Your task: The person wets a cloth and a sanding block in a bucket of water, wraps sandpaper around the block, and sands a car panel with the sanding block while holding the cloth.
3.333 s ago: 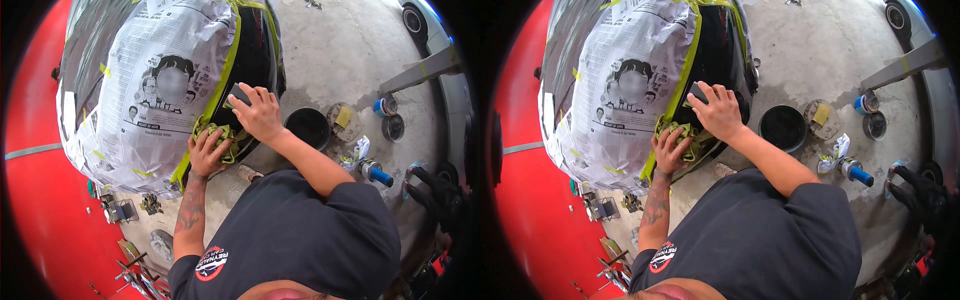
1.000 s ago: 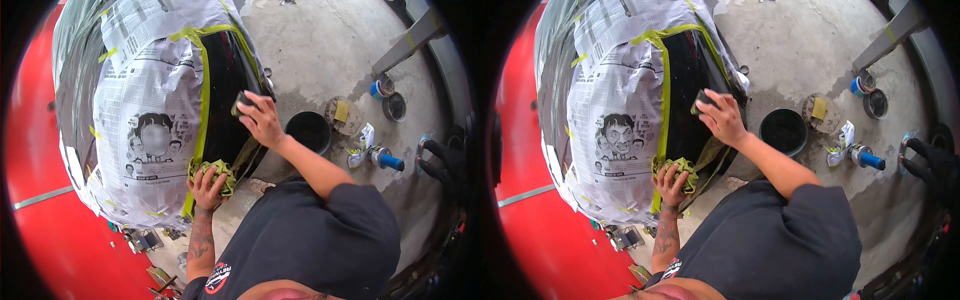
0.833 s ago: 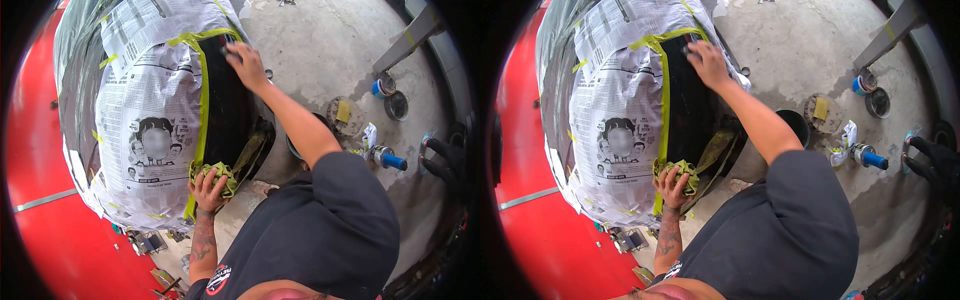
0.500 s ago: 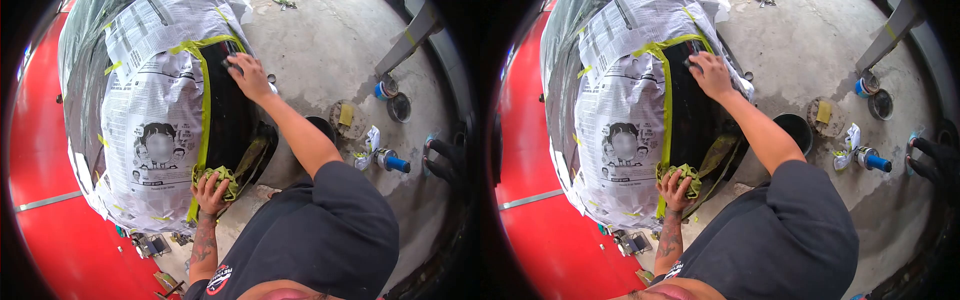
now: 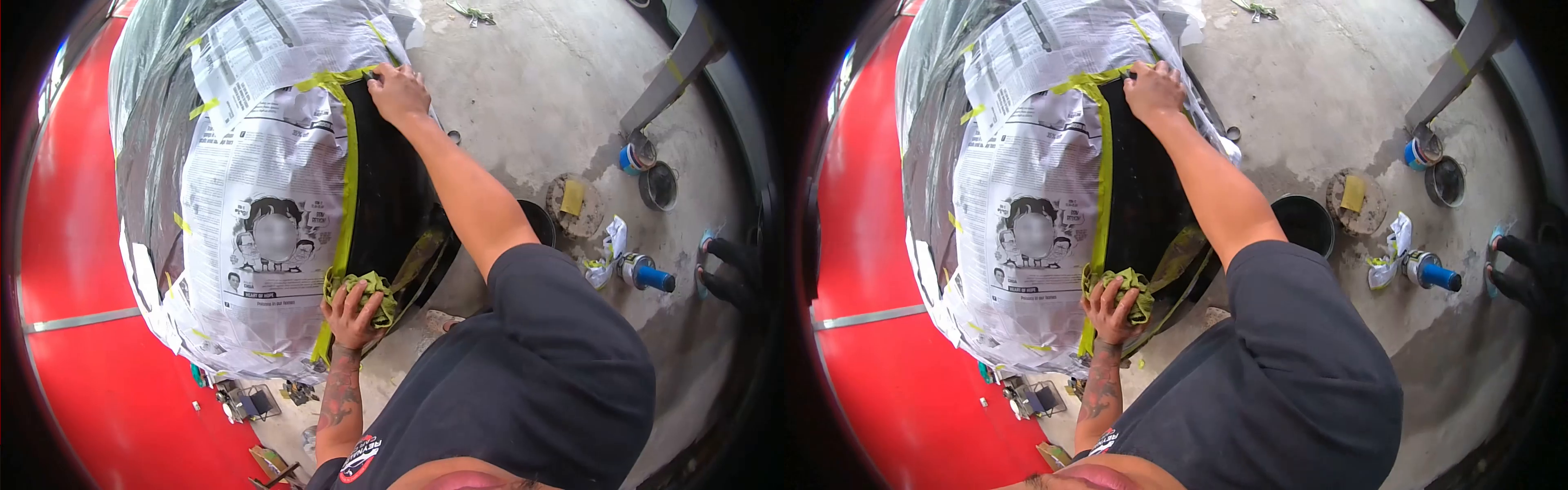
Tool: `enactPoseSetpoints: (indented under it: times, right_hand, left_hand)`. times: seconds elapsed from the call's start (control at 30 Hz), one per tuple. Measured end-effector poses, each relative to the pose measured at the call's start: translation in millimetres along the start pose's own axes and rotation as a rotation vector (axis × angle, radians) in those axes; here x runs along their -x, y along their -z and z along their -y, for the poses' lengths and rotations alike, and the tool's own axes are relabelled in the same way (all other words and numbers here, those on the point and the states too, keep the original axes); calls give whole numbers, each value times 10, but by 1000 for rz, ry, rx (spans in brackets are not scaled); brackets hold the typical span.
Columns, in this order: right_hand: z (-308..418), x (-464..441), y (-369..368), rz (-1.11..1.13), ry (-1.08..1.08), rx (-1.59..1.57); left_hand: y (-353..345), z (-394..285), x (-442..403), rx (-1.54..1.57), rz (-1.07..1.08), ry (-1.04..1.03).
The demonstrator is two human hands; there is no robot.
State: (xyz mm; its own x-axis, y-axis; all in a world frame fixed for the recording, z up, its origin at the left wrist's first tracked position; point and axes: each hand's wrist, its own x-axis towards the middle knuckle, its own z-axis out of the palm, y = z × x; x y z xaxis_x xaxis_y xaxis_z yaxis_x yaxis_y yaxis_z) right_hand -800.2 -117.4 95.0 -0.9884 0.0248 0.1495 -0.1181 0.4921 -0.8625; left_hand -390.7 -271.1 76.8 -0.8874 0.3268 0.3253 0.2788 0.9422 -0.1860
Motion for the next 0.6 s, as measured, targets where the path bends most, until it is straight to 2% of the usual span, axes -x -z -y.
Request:
enactPoseSetpoints:
  times: [0.1,0.37,0.5,0.6]
  right_hand:
    - [254,181,-29,-13,146,99]
    - [7,504,202,-20,319,137]
    - [-18,158,-11,-131,417,98]
    - [-150,483,-44,-195,466,45]
  left_hand:
    - [14,-12,-54,10,-25,6]
    - [-13,-23,-43,29,-38,28]
    - [-17,-25,-17,44,-39,22]
    - [23,-30,-25,36,-23,20]
